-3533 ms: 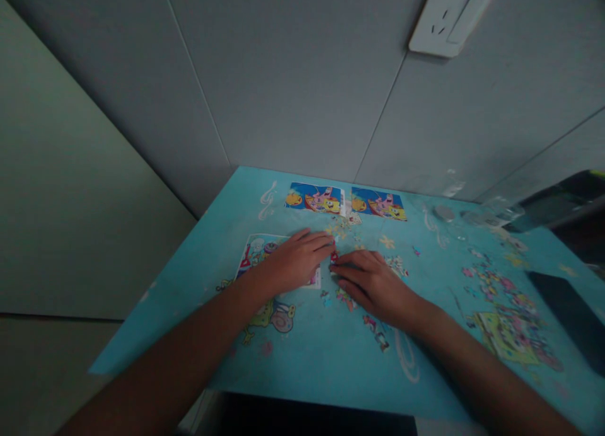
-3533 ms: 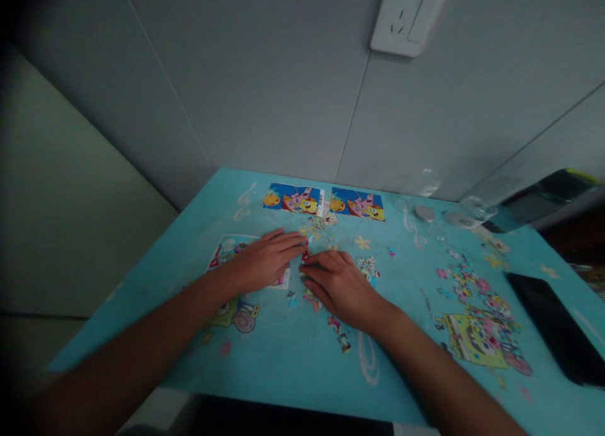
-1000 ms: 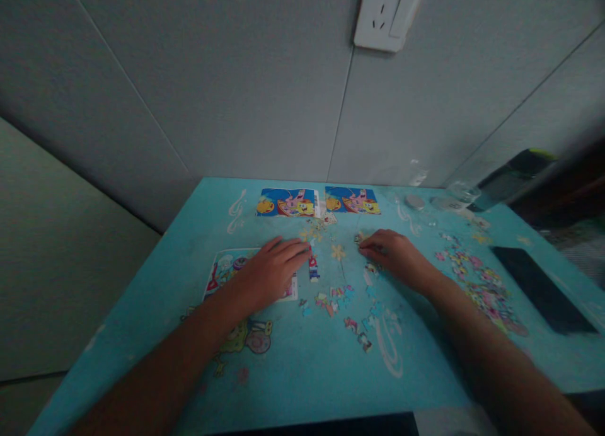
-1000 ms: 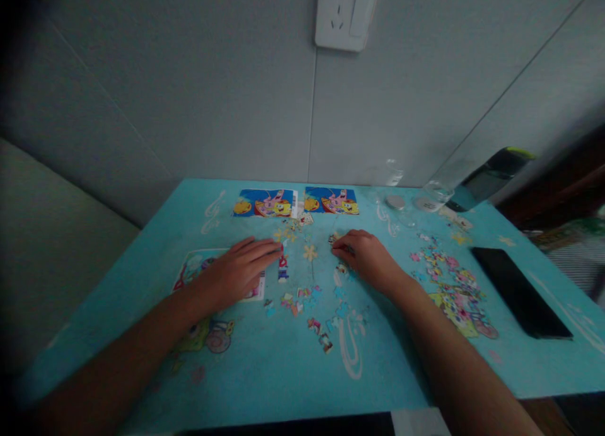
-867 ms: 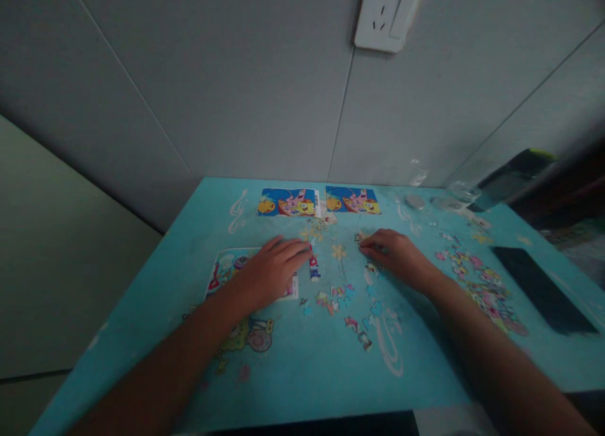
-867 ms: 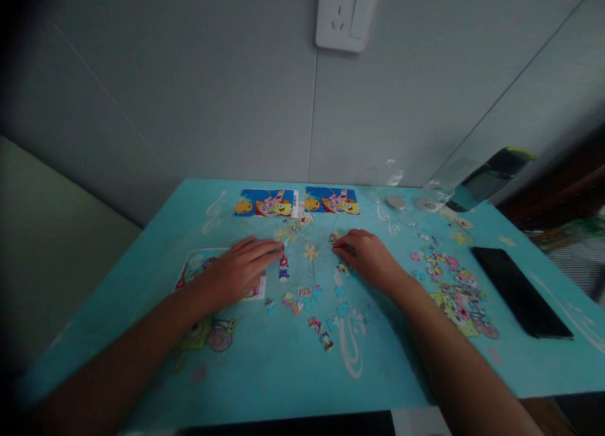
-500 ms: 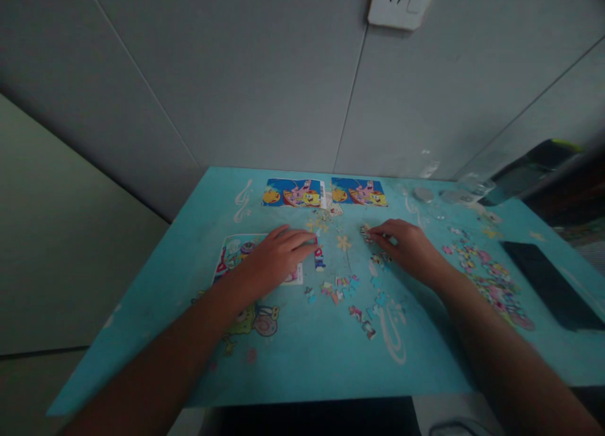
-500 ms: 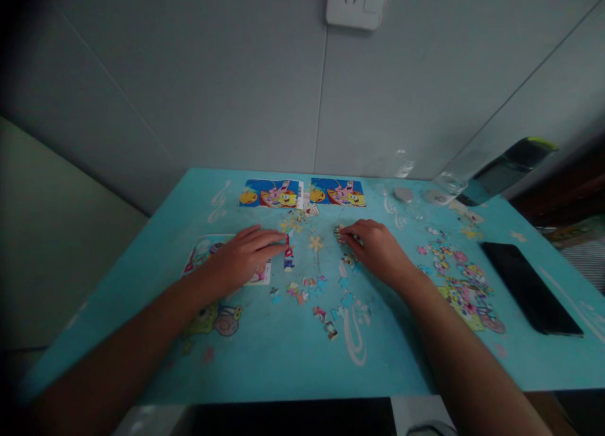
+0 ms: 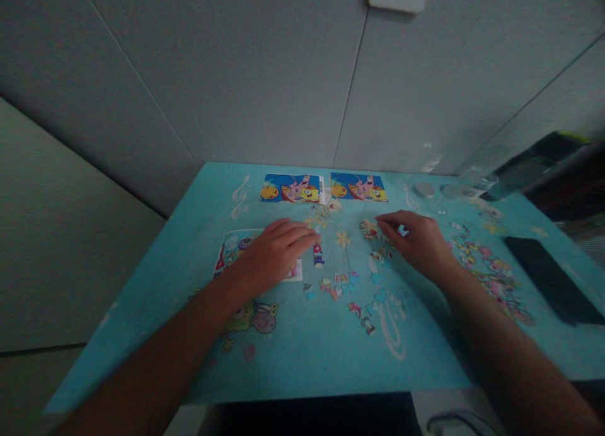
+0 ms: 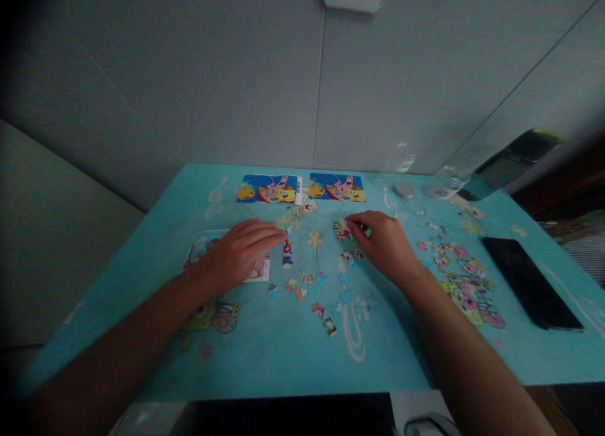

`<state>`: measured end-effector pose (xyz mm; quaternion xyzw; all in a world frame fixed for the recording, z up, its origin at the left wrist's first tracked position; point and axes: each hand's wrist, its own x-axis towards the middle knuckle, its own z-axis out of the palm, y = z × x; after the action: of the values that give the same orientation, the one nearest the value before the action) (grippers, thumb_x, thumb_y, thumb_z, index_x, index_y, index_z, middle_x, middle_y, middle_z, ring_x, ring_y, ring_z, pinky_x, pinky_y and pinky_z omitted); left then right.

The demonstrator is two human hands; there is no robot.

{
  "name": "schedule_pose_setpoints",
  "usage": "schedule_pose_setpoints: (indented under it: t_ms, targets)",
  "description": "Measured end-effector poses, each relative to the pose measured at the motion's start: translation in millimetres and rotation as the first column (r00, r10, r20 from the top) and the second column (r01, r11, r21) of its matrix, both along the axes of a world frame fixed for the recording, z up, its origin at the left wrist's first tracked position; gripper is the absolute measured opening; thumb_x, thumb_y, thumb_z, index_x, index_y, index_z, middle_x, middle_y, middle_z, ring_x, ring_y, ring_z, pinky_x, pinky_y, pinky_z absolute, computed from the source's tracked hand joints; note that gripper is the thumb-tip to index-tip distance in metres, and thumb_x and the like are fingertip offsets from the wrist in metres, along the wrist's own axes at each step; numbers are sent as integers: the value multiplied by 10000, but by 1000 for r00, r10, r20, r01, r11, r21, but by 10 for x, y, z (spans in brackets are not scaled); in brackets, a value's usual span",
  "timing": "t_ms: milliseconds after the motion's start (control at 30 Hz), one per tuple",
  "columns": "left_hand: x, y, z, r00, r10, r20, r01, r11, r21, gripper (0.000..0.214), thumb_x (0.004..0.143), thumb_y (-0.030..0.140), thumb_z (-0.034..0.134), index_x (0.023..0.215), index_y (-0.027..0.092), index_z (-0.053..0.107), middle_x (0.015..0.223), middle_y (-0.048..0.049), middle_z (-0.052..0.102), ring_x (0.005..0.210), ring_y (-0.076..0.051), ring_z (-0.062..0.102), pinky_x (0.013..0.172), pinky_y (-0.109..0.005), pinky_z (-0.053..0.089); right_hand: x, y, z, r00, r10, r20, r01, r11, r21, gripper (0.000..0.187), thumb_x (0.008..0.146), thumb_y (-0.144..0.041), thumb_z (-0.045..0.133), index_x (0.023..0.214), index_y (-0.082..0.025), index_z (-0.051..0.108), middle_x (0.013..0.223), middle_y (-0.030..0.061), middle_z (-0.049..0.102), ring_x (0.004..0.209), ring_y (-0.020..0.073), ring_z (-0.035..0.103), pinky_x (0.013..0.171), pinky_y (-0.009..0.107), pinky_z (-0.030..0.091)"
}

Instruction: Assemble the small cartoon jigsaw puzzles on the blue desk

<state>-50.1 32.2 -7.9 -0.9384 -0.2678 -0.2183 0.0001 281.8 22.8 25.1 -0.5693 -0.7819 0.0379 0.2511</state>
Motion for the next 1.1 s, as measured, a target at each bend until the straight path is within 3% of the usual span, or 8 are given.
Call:
schedule_pose_setpoints:
  t_ms: [200, 333, 600, 767, 967, 1100]
  targets:
    - [10, -29, 14, 1000, -4, -2, 4, 999, 38, 357, 997, 107, 501, 1340, 169, 583, 1300, -107, 643, 1272, -252, 550, 1115, -523, 414, 72, 23, 31, 986, -165, -37, 167, 984, 58, 254, 939, -320, 576, 1056, -203, 769, 873, 53, 772, 711, 198, 693, 716, 327, 519]
    - [13, -64, 3, 1000, 4, -28, -2, 998, 65, 358, 995, 100, 493, 1327, 187, 594, 1303, -95, 643, 1285, -265, 539, 1132, -574, 383, 238, 35, 105, 979, -204, -15, 204, 978, 37, 255, 941, -345, 584, 1050, -213, 773, 870, 49, 776, 702, 203, 696, 710, 336, 521]
    - [59, -205, 27, 998, -36, -60, 37, 999, 28, 451, 954, 23, 425, 1354, 164, 579, 1351, -102, 623, 1339, -266, 508, 1164, -586, 354, 606, -203, 106, 989, -141, 47, 142, 990, -18, 236, 961, -358, 588, 1084, -231, 744, 959, 55, 757, 806, 221, 704, 747, 355, 539]
    - [56, -327, 38, 995, -50, -81, 52, 998, 31, 416, 986, 51, 443, 1355, 174, 592, 1356, -98, 627, 1360, -257, 496, 1199, -564, 323, 611, -319, 36, 991, -131, 7, 131, 990, -56, 211, 978, -335, 577, 1103, -245, 721, 968, 54, 739, 855, 221, 692, 797, 370, 546]
    - [95, -450, 95, 988, -128, -83, 128, 992, -9, 413, 993, 57, 455, 1354, 188, 607, 1374, -62, 625, 1407, -244, 448, 1274, -537, 167, 579, -355, -55, 998, -42, -45, 35, 989, -144, 209, 996, -297, 553, 1134, -255, 704, 1049, 61, 733, 959, 232, 680, 881, 411, 544]
    - [113, -429, 72, 990, -139, 20, 140, 986, -89, 423, 968, 51, 483, 1356, 179, 594, 1325, -81, 649, 1359, -228, 504, 1245, -513, 283, 555, -358, -131, 999, -8, -51, -1, 984, -176, 207, 999, -276, 539, 1112, -233, 706, 1041, 72, 732, 952, 239, 678, 879, 426, 550]
